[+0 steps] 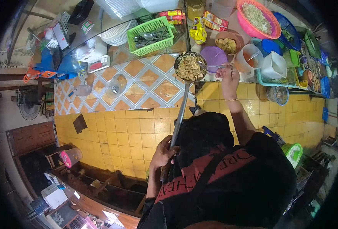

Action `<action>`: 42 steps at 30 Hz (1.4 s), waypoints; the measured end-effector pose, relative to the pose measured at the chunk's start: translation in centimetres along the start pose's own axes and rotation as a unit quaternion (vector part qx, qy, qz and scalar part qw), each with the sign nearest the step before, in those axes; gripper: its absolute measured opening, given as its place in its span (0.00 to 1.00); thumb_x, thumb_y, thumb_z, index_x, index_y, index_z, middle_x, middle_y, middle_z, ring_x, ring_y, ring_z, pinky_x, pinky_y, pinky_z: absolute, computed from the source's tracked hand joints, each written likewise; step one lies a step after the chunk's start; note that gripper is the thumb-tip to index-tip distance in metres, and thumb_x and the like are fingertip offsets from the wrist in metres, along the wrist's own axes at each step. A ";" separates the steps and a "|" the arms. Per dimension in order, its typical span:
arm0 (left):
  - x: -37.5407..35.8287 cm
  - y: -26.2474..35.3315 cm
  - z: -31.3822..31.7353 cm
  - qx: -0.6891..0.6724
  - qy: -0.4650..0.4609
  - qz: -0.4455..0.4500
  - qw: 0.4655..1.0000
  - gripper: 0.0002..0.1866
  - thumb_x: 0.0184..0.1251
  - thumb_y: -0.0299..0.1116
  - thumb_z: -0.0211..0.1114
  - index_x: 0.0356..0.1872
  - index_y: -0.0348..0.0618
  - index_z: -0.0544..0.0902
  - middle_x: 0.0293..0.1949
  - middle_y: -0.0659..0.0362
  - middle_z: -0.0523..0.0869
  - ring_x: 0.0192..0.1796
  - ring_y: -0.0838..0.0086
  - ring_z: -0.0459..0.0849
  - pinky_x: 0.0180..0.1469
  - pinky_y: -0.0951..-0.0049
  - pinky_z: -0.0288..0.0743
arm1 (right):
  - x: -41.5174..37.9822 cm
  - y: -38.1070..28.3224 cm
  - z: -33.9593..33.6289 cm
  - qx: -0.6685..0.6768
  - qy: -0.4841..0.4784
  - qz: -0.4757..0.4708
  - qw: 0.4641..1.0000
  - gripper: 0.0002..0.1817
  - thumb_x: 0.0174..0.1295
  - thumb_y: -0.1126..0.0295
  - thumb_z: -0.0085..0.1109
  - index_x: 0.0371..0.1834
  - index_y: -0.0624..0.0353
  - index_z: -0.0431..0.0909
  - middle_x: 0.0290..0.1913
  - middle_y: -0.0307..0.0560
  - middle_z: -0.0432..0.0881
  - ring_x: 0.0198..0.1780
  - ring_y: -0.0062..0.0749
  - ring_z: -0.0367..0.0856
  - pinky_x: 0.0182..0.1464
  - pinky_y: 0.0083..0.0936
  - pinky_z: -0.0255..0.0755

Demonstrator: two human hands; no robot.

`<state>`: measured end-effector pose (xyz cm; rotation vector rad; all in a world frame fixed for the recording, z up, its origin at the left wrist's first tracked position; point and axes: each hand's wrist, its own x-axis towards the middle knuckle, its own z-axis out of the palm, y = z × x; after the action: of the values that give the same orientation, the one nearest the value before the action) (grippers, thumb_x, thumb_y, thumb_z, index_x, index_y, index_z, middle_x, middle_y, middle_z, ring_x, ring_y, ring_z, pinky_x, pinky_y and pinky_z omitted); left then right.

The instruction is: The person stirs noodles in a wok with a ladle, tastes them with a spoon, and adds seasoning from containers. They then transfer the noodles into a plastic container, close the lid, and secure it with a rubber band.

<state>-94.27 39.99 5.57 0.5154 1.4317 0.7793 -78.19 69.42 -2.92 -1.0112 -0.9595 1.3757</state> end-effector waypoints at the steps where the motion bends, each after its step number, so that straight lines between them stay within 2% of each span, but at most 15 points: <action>1: 0.0 -0.1 -0.1 -0.001 0.000 0.001 1.000 0.16 0.59 0.25 0.60 0.47 0.33 0.70 0.20 0.61 0.74 0.14 0.81 0.69 0.17 0.79 0.62 | 0.1 0.0 -0.1 -0.022 -0.007 -0.020 1.000 0.10 0.67 0.67 0.45 0.40 0.62 0.72 0.23 0.44 0.77 0.24 0.24 0.75 0.27 0.19 0.70; 5: 0.1 -0.3 -0.1 -0.012 0.007 0.031 0.999 0.15 0.60 0.25 0.59 0.48 0.33 0.70 0.20 0.61 0.74 0.14 0.81 0.68 0.17 0.80 0.62 | 0.3 -1.0 0.2 -0.049 -0.036 -0.048 0.997 0.10 0.68 0.68 0.45 0.41 0.64 0.72 0.24 0.44 0.77 0.24 0.24 0.75 0.29 0.21 0.71; 7: -0.1 0.0 0.0 -0.030 0.014 0.037 0.999 0.15 0.60 0.25 0.59 0.48 0.33 0.70 0.19 0.61 0.73 0.14 0.81 0.68 0.17 0.80 0.62 | -0.1 -2.0 0.4 -0.281 -0.117 -0.174 0.936 0.11 0.69 0.69 0.46 0.42 0.67 0.73 0.23 0.46 0.78 0.25 0.24 0.76 0.31 0.23 0.72; 8: -0.1 0.3 0.0 -0.029 0.012 0.040 0.999 0.15 0.60 0.25 0.59 0.48 0.33 0.70 0.19 0.61 0.73 0.14 0.81 0.68 0.16 0.80 0.62 | 0.0 -2.3 0.4 -0.281 -0.119 -0.174 0.936 0.11 0.69 0.69 0.46 0.42 0.67 0.73 0.23 0.46 0.78 0.25 0.24 0.76 0.31 0.23 0.72; 10: -0.1 0.3 -0.1 -0.030 0.013 0.045 0.998 0.15 0.60 0.25 0.59 0.48 0.33 0.70 0.19 0.62 0.73 0.14 0.81 0.68 0.16 0.80 0.62 | 0.3 -2.8 0.2 -0.349 -0.167 -0.269 0.882 0.09 0.66 0.70 0.48 0.42 0.65 0.73 0.32 0.53 0.81 0.31 0.34 0.82 0.35 0.27 0.74; 13: -0.1 0.0 -0.4 -0.032 0.011 0.051 0.998 0.15 0.61 0.26 0.58 0.47 0.34 0.70 0.20 0.61 0.73 0.14 0.81 0.68 0.17 0.80 0.62 | 0.9 -3.5 0.9 -0.381 -0.224 -0.319 0.839 0.08 0.65 0.71 0.48 0.43 0.62 0.74 0.35 0.53 0.81 0.36 0.44 0.81 0.38 0.30 0.74; 15: -0.1 0.5 -0.6 -0.009 0.007 -0.006 1.000 0.20 0.57 0.28 0.63 0.51 0.34 0.71 0.22 0.62 0.74 0.23 0.81 0.70 0.25 0.78 0.63 | 1.1 -3.3 1.0 -0.377 -0.245 -0.303 0.840 0.09 0.66 0.70 0.48 0.43 0.62 0.74 0.36 0.52 0.80 0.37 0.45 0.80 0.38 0.31 0.74; 20: -0.1 0.8 -0.8 0.003 0.003 -0.012 1.000 0.19 0.58 0.27 0.62 0.51 0.34 0.71 0.22 0.62 0.75 0.23 0.81 0.71 0.25 0.78 0.64 | 1.7 -2.9 1.7 -0.367 -0.230 -0.312 0.846 0.10 0.67 0.68 0.46 0.42 0.62 0.74 0.33 0.51 0.79 0.34 0.46 0.79 0.36 0.32 0.73; 22: 0.0 0.7 -0.8 0.031 0.006 -0.002 0.999 0.19 0.58 0.27 0.62 0.51 0.34 0.71 0.23 0.62 0.76 0.24 0.81 0.71 0.26 0.78 0.64 | 1.9 -3.2 1.7 -0.380 -0.230 -0.208 0.872 0.11 0.68 0.66 0.45 0.41 0.63 0.73 0.30 0.52 0.79 0.32 0.48 0.79 0.35 0.33 0.72; 26: 0.2 0.5 -0.9 0.024 0.009 -0.007 1.000 0.20 0.57 0.28 0.62 0.50 0.33 0.72 0.24 0.60 0.77 0.26 0.80 0.73 0.28 0.78 0.66 | 1.8 -3.0 1.7 -0.386 -0.232 -0.193 0.872 0.11 0.68 0.67 0.45 0.40 0.63 0.73 0.29 0.52 0.79 0.30 0.45 0.80 0.35 0.33 0.72; 29: 0.4 0.3 -0.9 0.046 0.016 -0.009 0.999 0.20 0.57 0.29 0.62 0.50 0.33 0.72 0.25 0.59 0.78 0.27 0.79 0.74 0.30 0.78 0.66 | 1.4 -1.9 2.0 -0.397 -0.229 -0.312 0.832 0.10 0.68 0.67 0.45 0.38 0.63 0.74 0.28 0.52 0.79 0.30 0.39 0.80 0.34 0.33 0.72; 32: 0.5 0.4 -0.9 0.055 0.015 -0.006 0.998 0.19 0.57 0.29 0.62 0.50 0.33 0.71 0.25 0.59 0.79 0.27 0.78 0.74 0.31 0.77 0.66 | 0.8 -0.4 2.5 -0.397 -0.209 -0.284 0.847 0.10 0.67 0.68 0.45 0.37 0.63 0.74 0.26 0.52 0.78 0.27 0.36 0.80 0.32 0.31 0.72; 34: 0.4 0.4 -1.0 0.052 0.011 -0.008 0.999 0.19 0.57 0.28 0.62 0.50 0.33 0.71 0.25 0.58 0.79 0.27 0.78 0.74 0.31 0.77 0.66 | 0.8 0.5 2.8 -0.348 -0.141 -0.128 0.918 0.09 0.66 0.69 0.44 0.37 0.63 0.73 0.24 0.52 0.78 0.23 0.32 0.79 0.29 0.28 0.71; 37: 0.4 0.2 -1.1 0.035 0.008 -0.017 0.999 0.18 0.57 0.28 0.61 0.49 0.33 0.71 0.25 0.59 0.79 0.27 0.79 0.74 0.29 0.77 0.66 | 1.6 2.4 2.5 -0.217 -0.070 -0.019 0.973 0.10 0.66 0.68 0.43 0.36 0.64 0.72 0.20 0.48 0.76 0.20 0.27 0.76 0.25 0.23 0.70; 42: 0.3 0.5 -0.9 -0.014 0.015 -0.011 1.000 0.16 0.58 0.26 0.60 0.48 0.34 0.72 0.22 0.62 0.77 0.23 0.82 0.72 0.24 0.80 0.63 | 1.8 2.7 2.1 -0.070 -0.022 0.075 0.994 0.11 0.67 0.66 0.44 0.35 0.62 0.72 0.19 0.43 0.75 0.19 0.23 0.73 0.23 0.20 0.67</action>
<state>-95.24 40.42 5.66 0.4673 1.4502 0.7909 -81.00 71.05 -4.95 -1.1831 -1.0403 1.4755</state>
